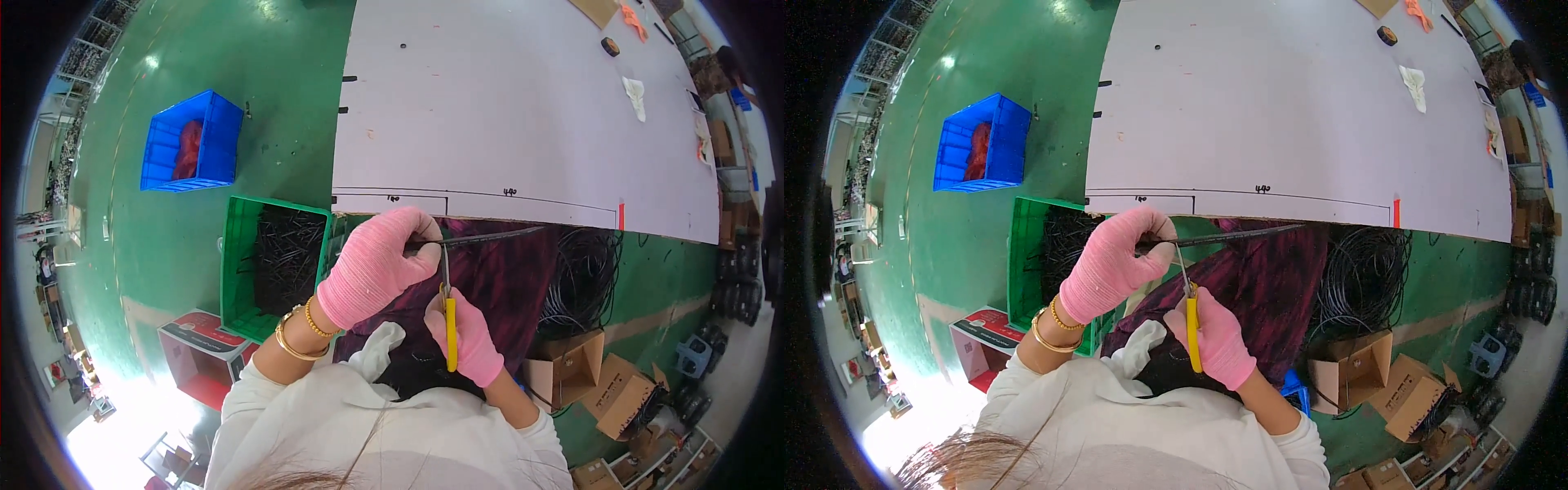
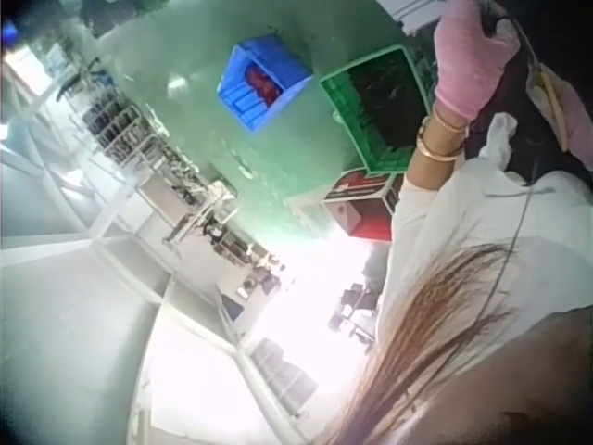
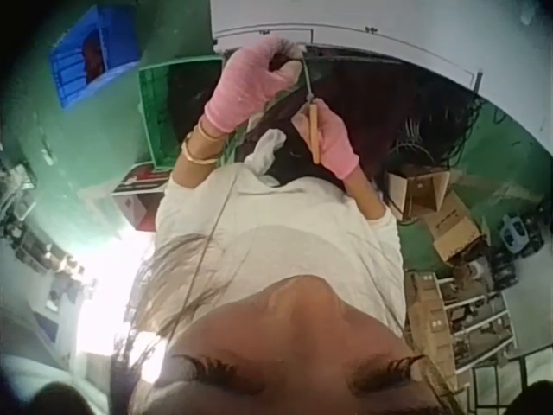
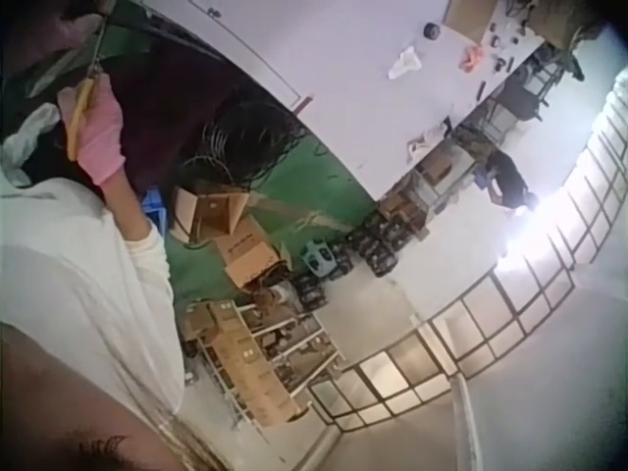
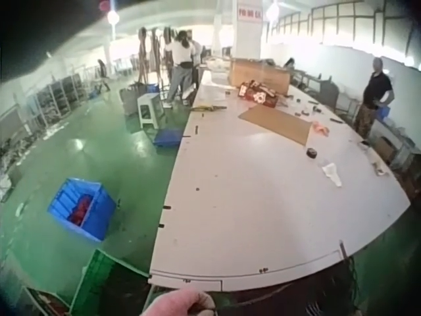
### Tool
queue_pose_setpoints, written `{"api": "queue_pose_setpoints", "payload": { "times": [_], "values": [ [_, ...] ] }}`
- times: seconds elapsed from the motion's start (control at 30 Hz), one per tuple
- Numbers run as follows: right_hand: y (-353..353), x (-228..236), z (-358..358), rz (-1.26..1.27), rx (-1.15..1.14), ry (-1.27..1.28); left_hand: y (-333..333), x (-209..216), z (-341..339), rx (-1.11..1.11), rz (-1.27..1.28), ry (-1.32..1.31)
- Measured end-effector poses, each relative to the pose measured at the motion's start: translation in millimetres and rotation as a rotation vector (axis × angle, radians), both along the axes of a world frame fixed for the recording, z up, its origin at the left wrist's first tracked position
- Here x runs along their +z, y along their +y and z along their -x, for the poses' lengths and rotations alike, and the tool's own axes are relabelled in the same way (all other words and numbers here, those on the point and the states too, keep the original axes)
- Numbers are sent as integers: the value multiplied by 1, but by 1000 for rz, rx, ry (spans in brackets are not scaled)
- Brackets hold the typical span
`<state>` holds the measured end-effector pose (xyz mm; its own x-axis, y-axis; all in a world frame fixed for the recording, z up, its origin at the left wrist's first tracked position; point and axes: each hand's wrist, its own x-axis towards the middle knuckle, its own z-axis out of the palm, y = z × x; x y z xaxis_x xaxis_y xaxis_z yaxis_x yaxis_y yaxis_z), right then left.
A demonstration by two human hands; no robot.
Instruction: Cutting black electrical cables to a specific length using a pair of scissors on a workbench.
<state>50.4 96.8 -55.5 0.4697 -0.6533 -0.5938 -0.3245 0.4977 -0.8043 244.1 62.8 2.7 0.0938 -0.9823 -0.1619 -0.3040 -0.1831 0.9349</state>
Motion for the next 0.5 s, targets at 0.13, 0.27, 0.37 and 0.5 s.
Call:
{"api": "queue_pose_setpoints", "payload": {
  "times": [0.13, 0.27, 0.37, 0.5],
  "values": [
    [0, 1, 1, 47, 51, 38, 0, -1, 0, 3, 45, -63],
    [0, 5, -3, 73, 27, 44, 0, -1, -1, 1, 66, -79],
    [0, 8, -4, 84, 22, 51, 0, 4, -2, 39, 43, 23],
    [-1, 14, -1, 60, 31, 54, -4, 8, -10, 0, -47, 118]
  ]
}}
